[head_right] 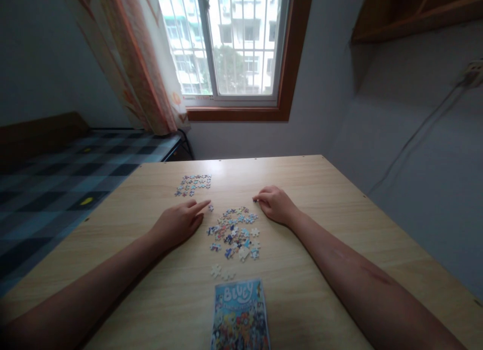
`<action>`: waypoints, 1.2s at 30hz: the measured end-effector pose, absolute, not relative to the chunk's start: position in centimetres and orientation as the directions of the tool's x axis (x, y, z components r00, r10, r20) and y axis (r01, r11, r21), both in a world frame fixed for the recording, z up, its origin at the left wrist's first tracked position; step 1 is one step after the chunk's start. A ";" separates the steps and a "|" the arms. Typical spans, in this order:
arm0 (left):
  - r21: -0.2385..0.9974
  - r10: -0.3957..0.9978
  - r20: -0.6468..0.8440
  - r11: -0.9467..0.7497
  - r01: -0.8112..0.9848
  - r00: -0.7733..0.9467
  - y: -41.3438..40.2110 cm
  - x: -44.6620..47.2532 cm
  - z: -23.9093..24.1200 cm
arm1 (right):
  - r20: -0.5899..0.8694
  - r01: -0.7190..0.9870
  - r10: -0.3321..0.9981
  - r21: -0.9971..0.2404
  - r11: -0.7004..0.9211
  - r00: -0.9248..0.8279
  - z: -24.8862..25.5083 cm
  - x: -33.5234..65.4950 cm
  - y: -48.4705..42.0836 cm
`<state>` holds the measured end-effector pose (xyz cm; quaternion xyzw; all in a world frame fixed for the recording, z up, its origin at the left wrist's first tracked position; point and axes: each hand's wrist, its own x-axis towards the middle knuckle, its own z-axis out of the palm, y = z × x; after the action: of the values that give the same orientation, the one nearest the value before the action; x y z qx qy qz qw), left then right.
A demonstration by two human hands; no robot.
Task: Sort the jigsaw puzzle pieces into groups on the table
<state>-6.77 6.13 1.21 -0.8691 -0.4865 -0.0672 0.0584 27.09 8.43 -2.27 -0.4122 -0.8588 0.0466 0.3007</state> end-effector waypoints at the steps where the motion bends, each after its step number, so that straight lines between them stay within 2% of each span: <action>1: -0.030 0.834 0.180 -0.526 0.850 0.522 6.1 -6.8 1.2 | 0.476 0.678 0.734 -0.326 0.659 -0.485 -2.3 27.1 8.5; 10: 0.023 0.802 0.218 -0.574 0.819 0.556 6.1 -6.8 1.1 | 0.454 0.715 0.766 -0.326 0.618 -0.455 -2.7 27.2 8.7; 30: 0.050 0.800 0.170 -0.590 0.806 0.575 6.6 -6.9 0.7 | 0.452 0.711 0.757 -0.311 0.630 -0.473 -2.6 27.2 8.7; 33: 0.101 0.784 0.177 -0.615 0.782 0.595 6.6 -7.0 0.8 | 0.454 0.714 0.753 -0.298 0.633 -0.477 -2.7 27.2 8.7; 36: 0.217 0.753 0.193 -0.658 0.721 0.629 6.3 -7.0 1.0 | 0.453 0.718 0.754 -0.295 0.631 -0.476 -2.7 27.2 8.7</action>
<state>-7.02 6.26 0.98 -0.9005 -0.4093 -0.1345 -0.0596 27.23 8.69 -2.74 -0.4284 -0.8586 0.0323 0.2798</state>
